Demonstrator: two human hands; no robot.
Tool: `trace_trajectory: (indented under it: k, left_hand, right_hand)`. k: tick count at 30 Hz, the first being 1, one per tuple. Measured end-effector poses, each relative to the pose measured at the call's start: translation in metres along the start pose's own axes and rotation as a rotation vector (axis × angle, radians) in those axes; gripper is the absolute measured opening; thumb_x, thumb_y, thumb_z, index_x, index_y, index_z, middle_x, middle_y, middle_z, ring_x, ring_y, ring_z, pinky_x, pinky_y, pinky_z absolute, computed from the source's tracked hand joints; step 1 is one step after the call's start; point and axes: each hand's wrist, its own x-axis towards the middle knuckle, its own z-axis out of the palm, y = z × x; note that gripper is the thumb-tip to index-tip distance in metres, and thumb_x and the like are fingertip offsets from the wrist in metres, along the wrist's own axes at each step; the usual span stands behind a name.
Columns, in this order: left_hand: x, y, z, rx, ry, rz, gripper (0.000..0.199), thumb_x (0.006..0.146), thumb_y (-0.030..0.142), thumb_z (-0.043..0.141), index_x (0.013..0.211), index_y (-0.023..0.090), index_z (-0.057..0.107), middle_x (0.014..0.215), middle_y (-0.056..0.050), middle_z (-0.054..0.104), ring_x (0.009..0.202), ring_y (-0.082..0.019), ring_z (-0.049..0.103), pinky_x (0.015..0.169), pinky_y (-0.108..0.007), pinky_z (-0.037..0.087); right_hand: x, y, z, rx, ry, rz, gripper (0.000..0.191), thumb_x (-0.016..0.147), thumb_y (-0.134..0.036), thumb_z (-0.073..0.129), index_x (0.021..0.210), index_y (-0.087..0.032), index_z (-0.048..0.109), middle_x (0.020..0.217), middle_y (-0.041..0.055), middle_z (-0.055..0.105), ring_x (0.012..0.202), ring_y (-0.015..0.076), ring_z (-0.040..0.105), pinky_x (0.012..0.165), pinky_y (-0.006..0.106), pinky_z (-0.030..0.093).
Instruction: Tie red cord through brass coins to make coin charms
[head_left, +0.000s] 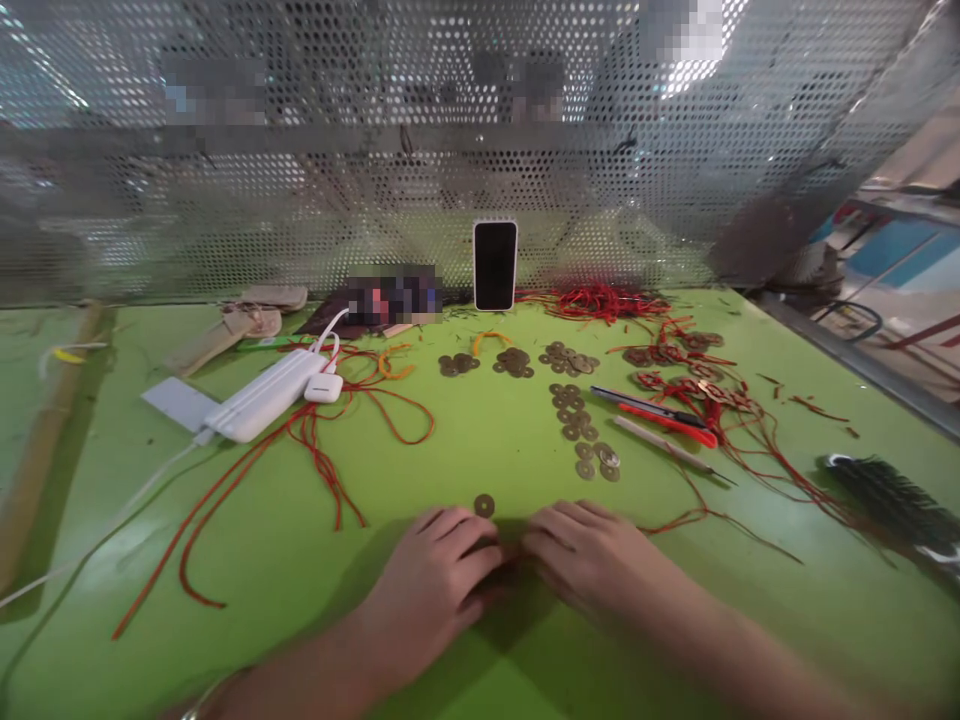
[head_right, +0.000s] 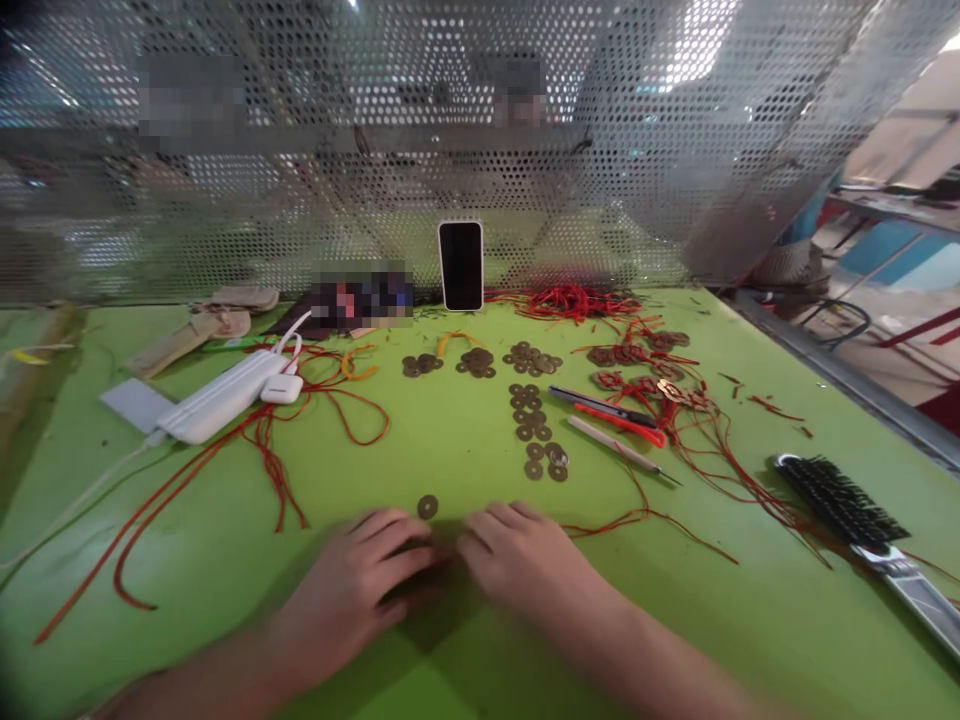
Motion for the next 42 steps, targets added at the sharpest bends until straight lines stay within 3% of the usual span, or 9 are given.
trace_trajectory:
  k: [9,13,18,24,28,35,37,42]
  left_hand:
    - [0.004,0.0,0.009,-0.017,0.085,-0.008,0.021,0.073,0.019,0.072,0.089,0.019,0.059,0.094,0.002,0.063,0.086,-0.018,0.053,0.075,-0.033,0.043]
    - [0.002,0.0,0.012,-0.016,0.097,0.016,0.014,0.078,0.022,0.068,0.089,0.02,0.059,0.091,0.004,0.063,0.084,-0.017,0.052,0.074,-0.032,0.042]
    - [0.001,-0.002,0.016,0.008,0.137,0.061,0.012,0.083,0.026,0.061,0.095,0.022,0.061,0.087,0.004,0.065,0.083,-0.018,0.052,0.073,-0.032,0.042]
    - [0.002,-0.002,0.006,0.008,0.133,0.058,0.021,0.084,0.037,0.058,0.099,0.023,0.064,0.088,0.0,0.067,0.083,-0.017,0.056,0.072,-0.03,0.045]
    - [-0.003,-0.004,-0.001,0.025,0.11,0.005,0.031,0.081,0.041,0.06,0.105,0.021,0.061,0.095,-0.002,0.067,0.086,-0.02,0.057,0.075,-0.033,0.046]
    - [-0.012,-0.014,-0.008,0.013,0.061,0.015,0.019,0.083,0.03,0.061,0.101,0.024,0.063,0.093,0.0,0.066,0.086,-0.018,0.057,0.074,-0.031,0.045]
    - [-0.013,-0.016,-0.009,0.007,0.051,0.031,0.02,0.083,0.029,0.061,0.102,0.023,0.063,0.094,0.0,0.066,0.088,-0.018,0.056,0.076,-0.03,0.045]
    - [-0.016,-0.013,-0.008,-0.012,0.02,0.022,0.019,0.084,0.027,0.06,0.102,0.023,0.063,0.093,-0.001,0.066,0.086,-0.018,0.057,0.075,-0.03,0.046]
  right_hand:
    - [-0.006,-0.003,0.017,-0.024,0.088,0.028,0.012,0.073,-0.005,0.055,0.073,-0.017,0.055,0.067,-0.001,0.055,0.055,0.0148,0.05,0.05,0.029,0.036]
    - [-0.011,-0.003,0.019,-0.059,0.076,0.053,0.013,0.073,-0.008,0.06,0.072,-0.019,0.053,0.065,-0.0023,0.054,0.055,0.0152,0.051,0.051,0.03,0.035]
    - [-0.03,0.01,0.018,-0.075,-0.026,0.135,0.018,0.069,-0.008,0.064,0.073,-0.021,0.052,0.068,-0.0032,0.054,0.056,0.0149,0.052,0.053,0.029,0.037]
    - [-0.042,0.028,-0.004,-0.017,-0.209,0.17,0.016,0.072,-0.005,0.058,0.077,-0.02,0.055,0.073,-0.001,0.057,0.064,0.0156,0.056,0.06,0.029,0.042]
    - [-0.04,0.031,-0.012,0.076,-0.214,0.174,0.013,0.078,-0.008,0.054,0.079,-0.02,0.054,0.074,-0.0014,0.057,0.065,0.0149,0.057,0.06,0.028,0.041]
    - [-0.046,0.032,-0.01,0.079,-0.24,0.177,0.013,0.078,-0.008,0.053,0.081,-0.02,0.054,0.076,-0.0006,0.056,0.067,0.0161,0.056,0.062,0.03,0.042]
    - [-0.041,0.027,-0.013,0.107,-0.223,0.178,0.011,0.077,-0.012,0.057,0.085,-0.019,0.056,0.079,0.0008,0.058,0.069,0.0169,0.056,0.063,0.031,0.044]
    - [-0.018,0.002,-0.01,0.169,-0.011,0.085,0.026,0.077,-0.025,0.065,0.1,-0.017,0.058,0.085,0.0032,0.062,0.073,0.0193,0.058,0.065,0.032,0.047]
